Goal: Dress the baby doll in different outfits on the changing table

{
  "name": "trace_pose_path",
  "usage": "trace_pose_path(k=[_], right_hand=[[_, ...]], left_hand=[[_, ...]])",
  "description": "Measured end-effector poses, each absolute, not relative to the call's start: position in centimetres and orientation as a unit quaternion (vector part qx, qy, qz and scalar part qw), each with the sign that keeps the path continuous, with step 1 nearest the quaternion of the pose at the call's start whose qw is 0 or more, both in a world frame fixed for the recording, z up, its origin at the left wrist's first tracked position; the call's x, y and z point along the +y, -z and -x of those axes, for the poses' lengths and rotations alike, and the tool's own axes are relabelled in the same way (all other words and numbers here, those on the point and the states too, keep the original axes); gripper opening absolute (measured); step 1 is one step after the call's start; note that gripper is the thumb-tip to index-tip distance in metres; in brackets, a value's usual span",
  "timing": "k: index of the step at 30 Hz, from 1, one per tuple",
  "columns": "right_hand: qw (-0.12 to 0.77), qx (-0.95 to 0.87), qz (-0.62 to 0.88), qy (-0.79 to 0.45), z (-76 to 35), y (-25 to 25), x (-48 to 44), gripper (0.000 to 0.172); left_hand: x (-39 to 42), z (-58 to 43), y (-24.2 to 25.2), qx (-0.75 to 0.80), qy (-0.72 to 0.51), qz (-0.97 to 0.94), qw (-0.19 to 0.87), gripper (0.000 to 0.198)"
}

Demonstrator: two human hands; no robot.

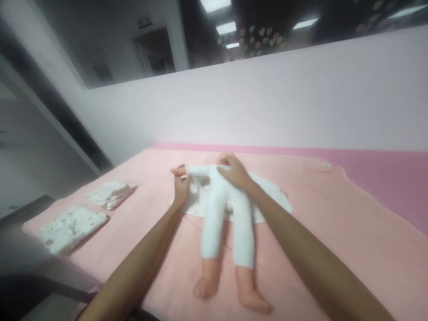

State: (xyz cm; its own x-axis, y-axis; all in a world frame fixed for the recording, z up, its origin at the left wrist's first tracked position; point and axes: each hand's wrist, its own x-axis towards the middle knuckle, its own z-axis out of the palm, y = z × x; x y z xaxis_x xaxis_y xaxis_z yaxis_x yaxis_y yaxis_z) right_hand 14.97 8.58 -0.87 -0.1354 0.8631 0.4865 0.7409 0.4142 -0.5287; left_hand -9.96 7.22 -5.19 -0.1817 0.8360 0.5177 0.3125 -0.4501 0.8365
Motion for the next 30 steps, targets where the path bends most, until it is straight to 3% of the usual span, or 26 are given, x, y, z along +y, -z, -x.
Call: trace_pose_path(k=[6, 9, 13, 18, 20, 26, 30], right_hand=[[0.380, -0.719, 0.582, -0.006, -21.8, 5.1, 4.5, 0.032], [0.368, -0.722, 0.584, 0.047, -22.6, 6.9, 3.5, 0.036], [0.353, -0.728, 0.578, 0.106, -22.4, 7.9, 3.3, 0.038], [0.362, -0.723, 0.579, 0.108, -22.4, 8.0, 3.2, 0.036], [0.365, -0.720, 0.580, 0.108, -22.5, 8.0, 3.2, 0.034], [0.364, -0.714, 0.587, 0.114, -22.5, 8.0, 3.3, 0.028], [0.364, -0.710, 0.592, 0.116, -22.7, 8.1, 3.3, 0.032]], left_hand=[[5.7, 9.2, 3.1, 0.572, -0.634, -0.521, 0.003, 0.055], [4.5, 7.6, 0.8, 0.551, -0.575, -0.602, -0.054, 0.037], [3.7, 3.1, -1.7, 0.439, -0.405, -0.801, -0.033, 0.020], [5.9, -4.6, -2.6, 0.441, -0.078, -0.893, -0.041, 0.052], [7.5, -7.2, -2.5, 0.450, -0.004, -0.892, -0.054, 0.058], [9.5, -10.5, -1.3, 0.458, 0.023, -0.883, -0.099, 0.042], [8.7, -9.2, -0.7, 0.466, -0.010, -0.876, -0.122, 0.047]])
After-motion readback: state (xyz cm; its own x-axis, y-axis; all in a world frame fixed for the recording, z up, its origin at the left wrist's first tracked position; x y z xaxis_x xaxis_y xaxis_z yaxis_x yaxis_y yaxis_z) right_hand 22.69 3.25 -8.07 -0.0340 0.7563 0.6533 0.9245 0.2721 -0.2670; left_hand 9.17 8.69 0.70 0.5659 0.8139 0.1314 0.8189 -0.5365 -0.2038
